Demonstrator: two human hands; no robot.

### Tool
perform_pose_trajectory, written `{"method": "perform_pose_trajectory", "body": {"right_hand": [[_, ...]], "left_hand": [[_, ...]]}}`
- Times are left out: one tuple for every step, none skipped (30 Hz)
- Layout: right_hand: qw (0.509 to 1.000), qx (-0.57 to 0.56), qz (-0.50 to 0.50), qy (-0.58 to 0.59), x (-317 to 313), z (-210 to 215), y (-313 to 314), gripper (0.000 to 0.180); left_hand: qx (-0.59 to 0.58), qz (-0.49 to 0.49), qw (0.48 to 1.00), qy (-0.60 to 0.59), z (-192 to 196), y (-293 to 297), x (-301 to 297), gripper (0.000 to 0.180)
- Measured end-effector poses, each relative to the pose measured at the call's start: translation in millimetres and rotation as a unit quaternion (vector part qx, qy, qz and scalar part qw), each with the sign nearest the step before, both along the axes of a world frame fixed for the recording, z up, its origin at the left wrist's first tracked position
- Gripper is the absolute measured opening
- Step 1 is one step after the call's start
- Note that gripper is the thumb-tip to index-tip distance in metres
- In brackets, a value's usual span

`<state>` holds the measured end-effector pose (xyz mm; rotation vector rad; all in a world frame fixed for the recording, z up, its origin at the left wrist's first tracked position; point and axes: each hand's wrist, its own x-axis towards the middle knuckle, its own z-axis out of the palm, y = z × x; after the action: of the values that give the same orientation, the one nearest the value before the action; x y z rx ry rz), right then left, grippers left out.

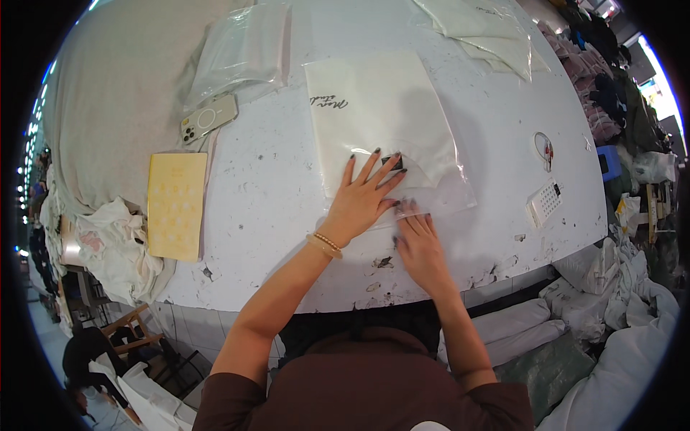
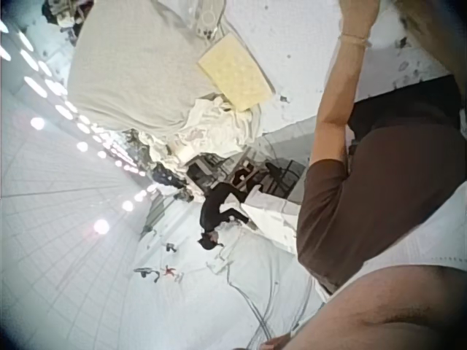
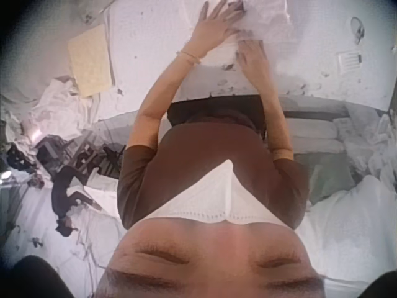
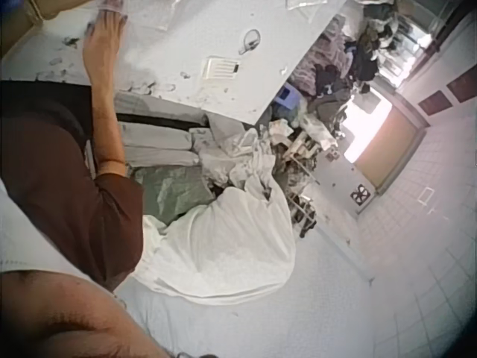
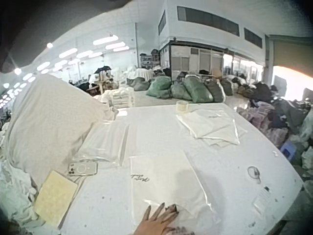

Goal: Inspecting a white t-shirt for loose threads, trimming them with small scissors, and folding the garment on a factory workbench.

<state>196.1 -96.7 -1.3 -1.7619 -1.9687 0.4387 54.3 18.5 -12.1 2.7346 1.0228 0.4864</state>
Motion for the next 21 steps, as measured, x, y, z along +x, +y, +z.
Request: {"method": "perform_pose_trajectory", "body": {"right_hand": [[0.997, -0.002, -0.036, 0.071, 18.0, 5.0, -13.0, 0.031], [0.987, -0.007, -0.082, 0.137, 40.4, 9.2, -25.8, 0.027], [0.966, 0.015, -0.196, 0.167, 57.1, 19.5, -26.7, 0.020], [0.931, 0.038, -0.304, 0.197, 73.1, 27.4, -19.8, 0.017], [0.910, 0.014, -0.332, 0.248, 93.5, 22.2, -13.1, 0.017], [0.885, -0.009, -0.359, 0.297, 112.0, 15.6, -5.4, 0.017], [0.885, -0.066, -0.323, 0.327, 123.2, 11.9, 3.2, 0.017], [0.881, -0.122, -0.286, 0.356, 132.0, 11.0, 10.9, 0.017], [0.895, -0.153, -0.264, 0.325, 129.3, 13.1, 21.0, 0.017], [0.896, -0.152, -0.262, 0.325, 131.0, 11.2, 24.1, 0.017], [0.939, -0.119, -0.214, 0.243, 132.3, 7.3, 26.7, 0.017], [0.970, -0.085, -0.165, 0.157, 134.5, 4.9, 27.4, 0.017], [0.970, -0.085, -0.162, 0.158, 133.3, 4.7, 27.0, 0.017], [0.952, -0.093, -0.172, 0.234, 130.1, 4.8, 24.4, 0.017], [0.928, -0.100, -0.182, 0.310, 124.3, 6.7, 22.1, 0.017], [0.928, -0.100, -0.179, 0.312, 118.4, 10.2, 19.8, 0.017], [0.889, -0.134, -0.194, 0.392, 111.6, 15.6, 17.6, 0.017], [0.843, -0.165, -0.210, 0.468, 107.8, 19.3, 16.4, 0.018], [0.842, -0.165, -0.209, 0.469, 104.3, 16.9, 17.1, 0.018], [0.862, -0.120, -0.188, 0.455, 100.7, 12.2, 18.4, 0.020], [0.879, -0.073, -0.171, 0.439, 99.6, 8.2, 18.0, 0.021]], "left_hand": [[0.016, 0.018, 1.000, 0.021, 2.4, -2.7, -0.3, 0.050], [0.017, 0.035, 0.999, 0.038, 8.6, -7.8, 6.7, 0.050], [0.018, 0.050, 0.997, 0.056, 19.6, -14.6, 14.1, 0.050], [0.011, 0.044, 0.999, -0.004, 33.1, -24.6, 23.7, 0.046], [-0.050, 0.013, 0.996, -0.076, 33.7, -36.5, 32.4, 0.043], [-0.110, -0.018, 0.983, -0.148, 34.4, -50.7, 41.9, 0.039], [-0.179, -0.013, 0.961, -0.210, 34.7, -69.4, 53.3, 0.031], [-0.362, -0.013, 0.905, -0.223, 31.1, -79.7, 66.1, 0.027], [-0.531, -0.005, 0.817, -0.226, 25.3, -86.4, 75.6, 0.024], [-0.529, -0.003, 0.818, -0.227, 20.4, -88.8, 86.7, 0.024], [-0.660, 0.055, 0.693, -0.284, 15.7, -89.3, 97.6, 0.022], [-0.767, 0.109, 0.539, -0.331, 12.4, -89.7, 109.0, 0.024], [-0.765, 0.112, 0.540, -0.333, 11.7, -88.3, 117.8, 0.024], [-0.783, 0.114, 0.465, -0.396, 10.9, -85.8, 125.7, 0.025], [-0.794, 0.114, 0.387, -0.454, 9.3, -83.4, 132.3, 0.026], [-0.787, 0.115, 0.358, -0.490, 7.9, -81.1, 138.5, 0.024], [-0.785, 0.118, 0.360, -0.491, 5.3, -80.0, 138.7, 0.024], [-0.768, 0.134, 0.361, -0.512, 3.3, -79.4, 140.8, 0.023], [-0.750, 0.150, 0.362, -0.533, 1.0, -78.7, 141.2, 0.022], [-0.749, 0.151, 0.364, -0.534, -1.9, -77.7, 139.1, 0.022], [-0.731, 0.166, 0.375, -0.545, -2.3, -76.5, 135.5, 0.021]]}}
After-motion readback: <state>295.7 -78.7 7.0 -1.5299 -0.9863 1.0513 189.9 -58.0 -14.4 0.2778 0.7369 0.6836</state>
